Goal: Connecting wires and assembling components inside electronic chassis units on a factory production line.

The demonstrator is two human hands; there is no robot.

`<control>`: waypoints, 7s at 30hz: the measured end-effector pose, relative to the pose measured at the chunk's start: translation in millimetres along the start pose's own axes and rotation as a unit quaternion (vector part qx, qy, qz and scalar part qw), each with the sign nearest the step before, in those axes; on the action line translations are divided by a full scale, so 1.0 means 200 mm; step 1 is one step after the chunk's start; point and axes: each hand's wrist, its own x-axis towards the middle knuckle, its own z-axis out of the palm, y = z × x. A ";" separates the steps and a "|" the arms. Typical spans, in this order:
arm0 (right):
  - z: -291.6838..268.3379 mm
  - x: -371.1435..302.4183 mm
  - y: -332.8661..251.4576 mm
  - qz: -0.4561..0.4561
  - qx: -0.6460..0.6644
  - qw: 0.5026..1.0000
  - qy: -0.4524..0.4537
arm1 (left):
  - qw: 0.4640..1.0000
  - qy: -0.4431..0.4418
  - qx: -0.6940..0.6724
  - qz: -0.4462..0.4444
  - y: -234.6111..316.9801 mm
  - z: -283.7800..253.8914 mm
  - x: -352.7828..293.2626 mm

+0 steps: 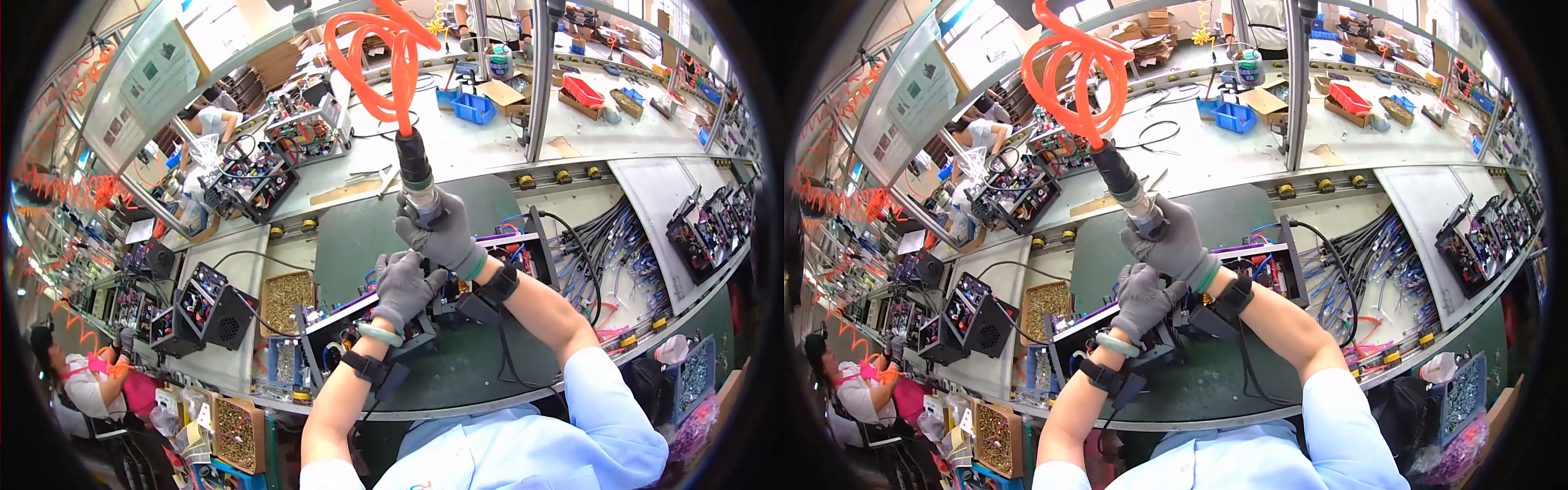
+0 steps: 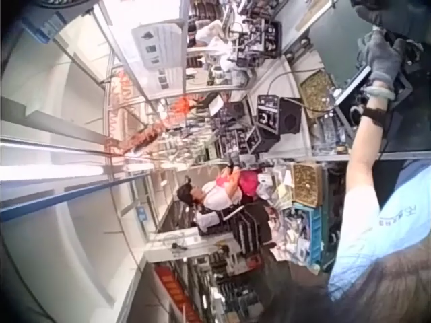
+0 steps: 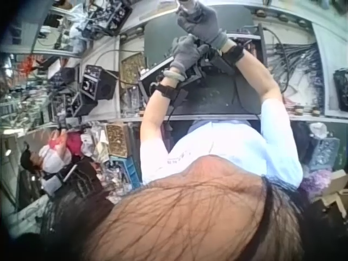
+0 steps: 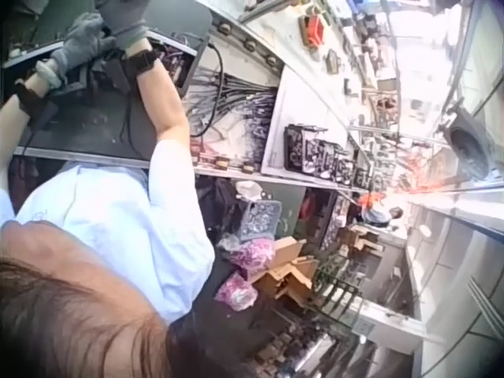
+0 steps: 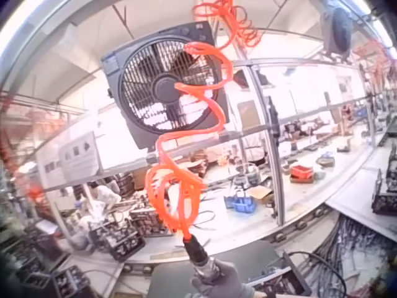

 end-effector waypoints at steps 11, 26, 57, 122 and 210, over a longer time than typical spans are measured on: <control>-0.35 0.09 -0.67 0.111 0.144 0.982 -0.043 | 0.997 0.011 0.036 0.061 0.00 0.06 -0.04; -0.74 -0.87 -0.50 -0.005 -0.502 0.836 -0.221 | 0.983 0.084 0.159 0.030 -0.09 -0.34 -0.95; -0.61 0.08 -0.24 0.256 -0.473 0.837 -0.104 | 0.981 0.108 0.159 -0.017 -0.65 -0.33 0.11; -0.03 -1.34 -0.28 0.338 0.357 0.871 0.003 | 0.979 0.027 -0.067 -0.191 -0.89 -0.14 -0.49; 0.58 -0.62 -0.51 0.166 0.501 0.836 -0.152 | 0.572 0.195 -0.757 -0.249 -0.09 -0.20 -1.21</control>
